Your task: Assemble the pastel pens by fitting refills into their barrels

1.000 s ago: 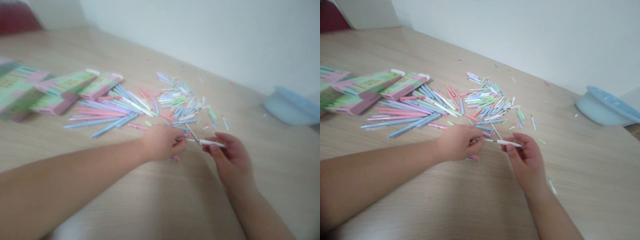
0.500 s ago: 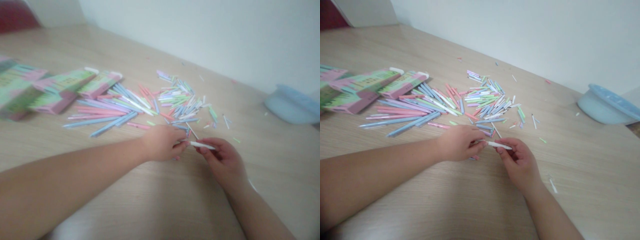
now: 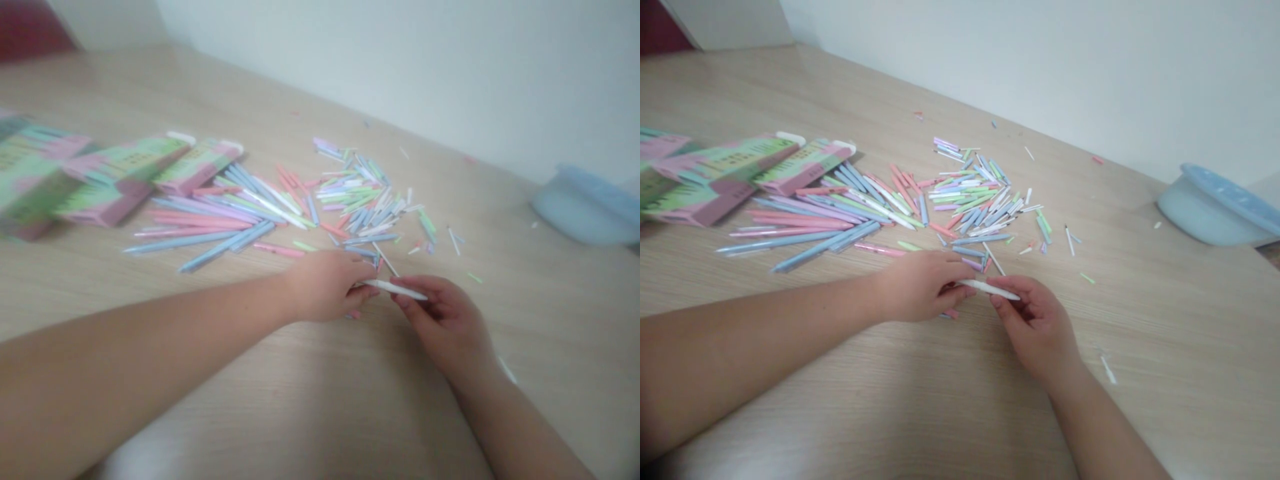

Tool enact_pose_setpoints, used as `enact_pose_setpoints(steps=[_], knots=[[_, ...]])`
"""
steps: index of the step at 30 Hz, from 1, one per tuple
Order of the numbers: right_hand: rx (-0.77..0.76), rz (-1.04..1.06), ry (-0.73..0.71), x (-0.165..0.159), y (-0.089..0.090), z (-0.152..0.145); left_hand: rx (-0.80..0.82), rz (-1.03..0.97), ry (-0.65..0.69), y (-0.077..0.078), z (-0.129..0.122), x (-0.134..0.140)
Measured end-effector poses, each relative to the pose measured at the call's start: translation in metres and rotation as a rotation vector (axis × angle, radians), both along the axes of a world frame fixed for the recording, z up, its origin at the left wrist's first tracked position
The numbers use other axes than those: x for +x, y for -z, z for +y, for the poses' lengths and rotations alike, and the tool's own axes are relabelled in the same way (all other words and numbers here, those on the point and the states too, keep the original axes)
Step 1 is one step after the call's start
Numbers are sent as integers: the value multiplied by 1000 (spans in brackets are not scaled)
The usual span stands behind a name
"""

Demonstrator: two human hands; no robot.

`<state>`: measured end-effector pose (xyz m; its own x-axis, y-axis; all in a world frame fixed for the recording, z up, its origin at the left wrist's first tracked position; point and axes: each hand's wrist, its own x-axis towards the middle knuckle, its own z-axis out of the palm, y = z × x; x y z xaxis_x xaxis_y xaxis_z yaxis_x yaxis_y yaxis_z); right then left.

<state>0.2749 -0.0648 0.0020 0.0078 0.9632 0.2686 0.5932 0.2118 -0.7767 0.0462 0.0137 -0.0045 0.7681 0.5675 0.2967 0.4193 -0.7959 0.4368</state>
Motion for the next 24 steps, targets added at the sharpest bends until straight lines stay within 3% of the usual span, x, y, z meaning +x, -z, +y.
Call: enact_pose_setpoints(steps=[11, 17, 24], knots=[[-31, -84, 15, 2, -3, -1, 43, 16, 35, -3, 0, 0], [-188, -150, 28, 4, -4, -4, 111, 40, 24, -3, -2, 1], [-171, -414, -19, 1, -14, -6, 129, 104, 34, -6, -4, 1]])
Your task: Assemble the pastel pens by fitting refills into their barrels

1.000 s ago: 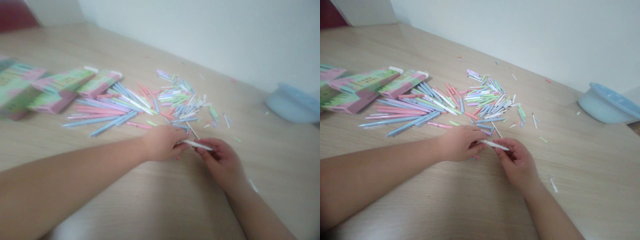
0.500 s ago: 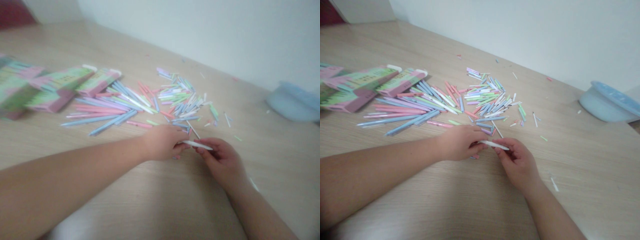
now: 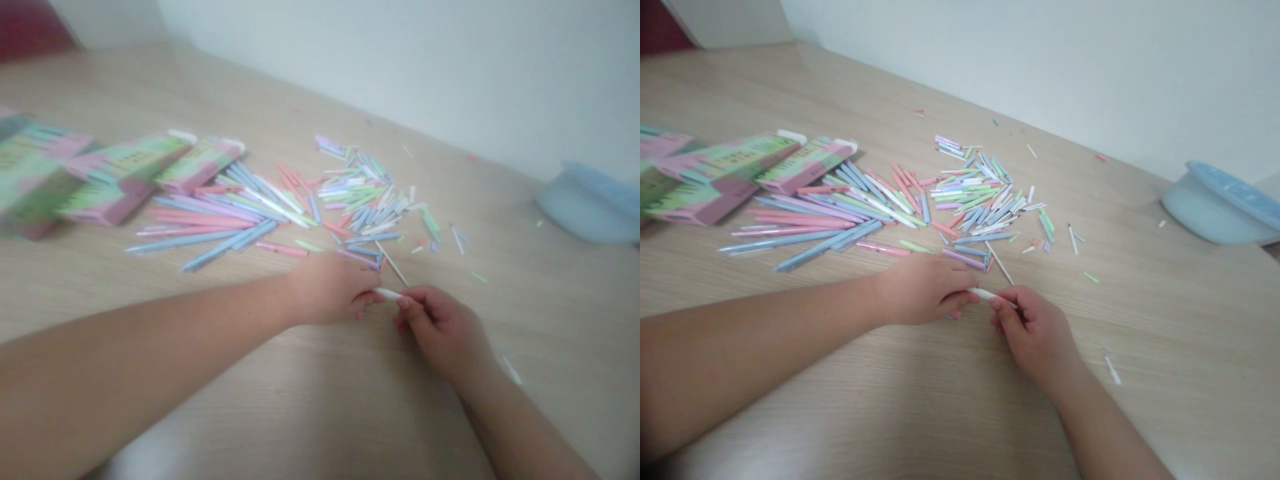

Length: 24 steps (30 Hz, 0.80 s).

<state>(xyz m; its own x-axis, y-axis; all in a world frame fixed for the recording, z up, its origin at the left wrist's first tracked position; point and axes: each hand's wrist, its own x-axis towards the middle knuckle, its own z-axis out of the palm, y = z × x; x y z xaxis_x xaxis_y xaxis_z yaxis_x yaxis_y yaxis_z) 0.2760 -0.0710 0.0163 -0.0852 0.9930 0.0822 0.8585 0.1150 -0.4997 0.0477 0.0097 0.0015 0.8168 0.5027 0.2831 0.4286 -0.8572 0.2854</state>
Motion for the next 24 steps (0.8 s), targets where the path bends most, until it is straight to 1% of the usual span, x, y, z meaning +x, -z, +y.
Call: enact_pose_setpoints(steps=[5, 8, 10, 13, 19, 22, 24], knots=[[177, -54, -129, 10, 2, 1, -62, 92, -42, -4, 0, 1], [223, -45, -165, 12, 5, 2, -70, 99, -37, -5, 1, 1], [201, -42, -156, 12, 5, 2, -68, 106, -28, -5, 1, 1], [124, -67, -126, 9, 4, 3, -65, 118, -18, -6, 1, 1], [5, -90, -169, 5, 1, 3, -44, 106, -6, -4, -1, 2], [-12, -81, -168, 5, 4, 4, -42, 95, 4, -3, 0, 2], [25, -34, -137, 6, 9, 5, -51, 93, -1, -3, 0, 2]])
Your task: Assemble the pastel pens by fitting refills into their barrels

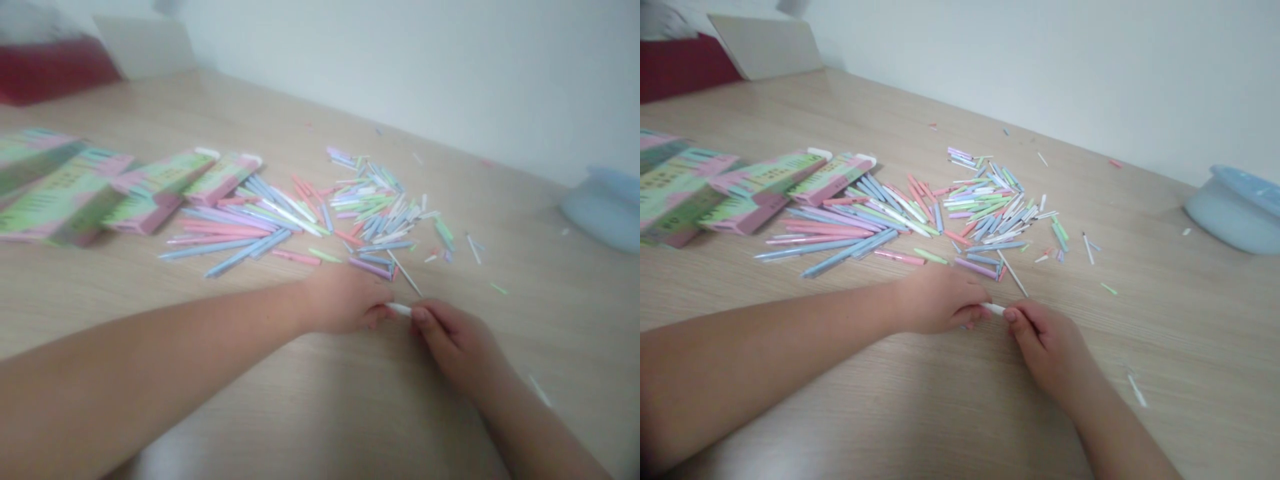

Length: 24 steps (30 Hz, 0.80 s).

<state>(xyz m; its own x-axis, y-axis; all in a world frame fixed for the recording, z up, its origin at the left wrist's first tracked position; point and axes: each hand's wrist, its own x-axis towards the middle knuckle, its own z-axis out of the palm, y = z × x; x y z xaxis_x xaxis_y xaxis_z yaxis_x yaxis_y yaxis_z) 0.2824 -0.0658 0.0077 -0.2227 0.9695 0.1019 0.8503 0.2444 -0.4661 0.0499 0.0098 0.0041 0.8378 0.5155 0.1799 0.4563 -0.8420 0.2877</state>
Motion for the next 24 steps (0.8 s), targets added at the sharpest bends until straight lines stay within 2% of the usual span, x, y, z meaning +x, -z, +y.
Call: enact_pose_setpoints(steps=[4, 9, 12, 18, 24], knots=[[86, 169, 22, 5, 8, 0, -36, -23, -29, 0, 1, -1], [159, 57, -70, 11, 5, -1, -46, -36, -34, 0, 1, -2], [154, 87, -20, 10, 3, -4, -43, -45, -4, -1, 1, -2], [30, 207, 10, 3, 1, -8, -53, -42, 42, -1, 2, -2], [160, 212, -40, 9, 7, -4, -59, -111, 42, 3, 3, -4]])
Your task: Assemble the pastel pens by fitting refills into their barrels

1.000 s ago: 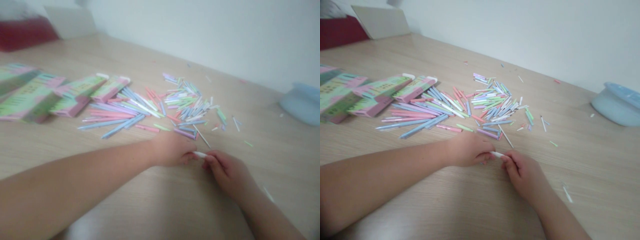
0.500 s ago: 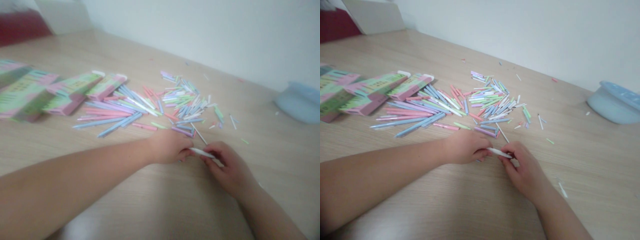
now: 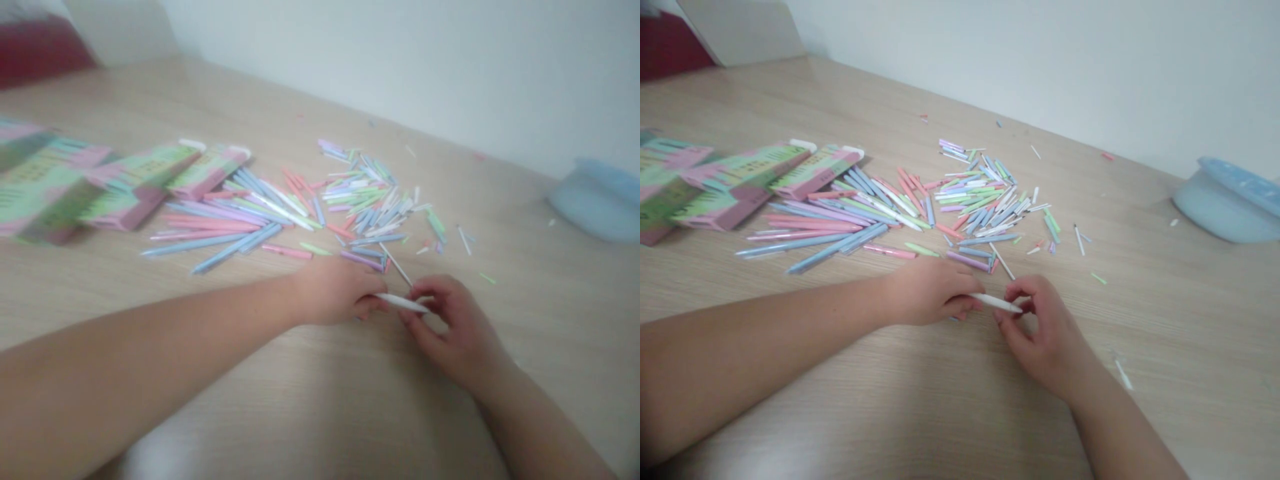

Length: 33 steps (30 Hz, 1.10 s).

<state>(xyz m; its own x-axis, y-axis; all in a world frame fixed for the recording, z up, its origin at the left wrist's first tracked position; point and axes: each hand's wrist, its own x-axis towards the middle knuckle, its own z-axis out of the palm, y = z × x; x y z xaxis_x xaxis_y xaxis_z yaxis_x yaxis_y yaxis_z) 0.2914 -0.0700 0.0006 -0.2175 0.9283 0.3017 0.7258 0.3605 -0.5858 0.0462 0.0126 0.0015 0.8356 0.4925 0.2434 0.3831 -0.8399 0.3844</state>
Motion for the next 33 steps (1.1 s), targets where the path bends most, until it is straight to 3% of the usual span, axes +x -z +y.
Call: enact_pose_setpoints(steps=[5, 15, 23, 33], knots=[[0, -76, -13, 6, 1, 1, 7, 0, -6, 1, 0, 0], [-201, 27, 35, -8, -8, -3, -23, 33, 32, -4, -2, 2], [-39, 0, -26, 1, -2, 2, -18, -31, -3, 0, 1, 1], [-77, -250, -7, 5, -12, 5, -7, -17, 3, 1, 1, 1]])
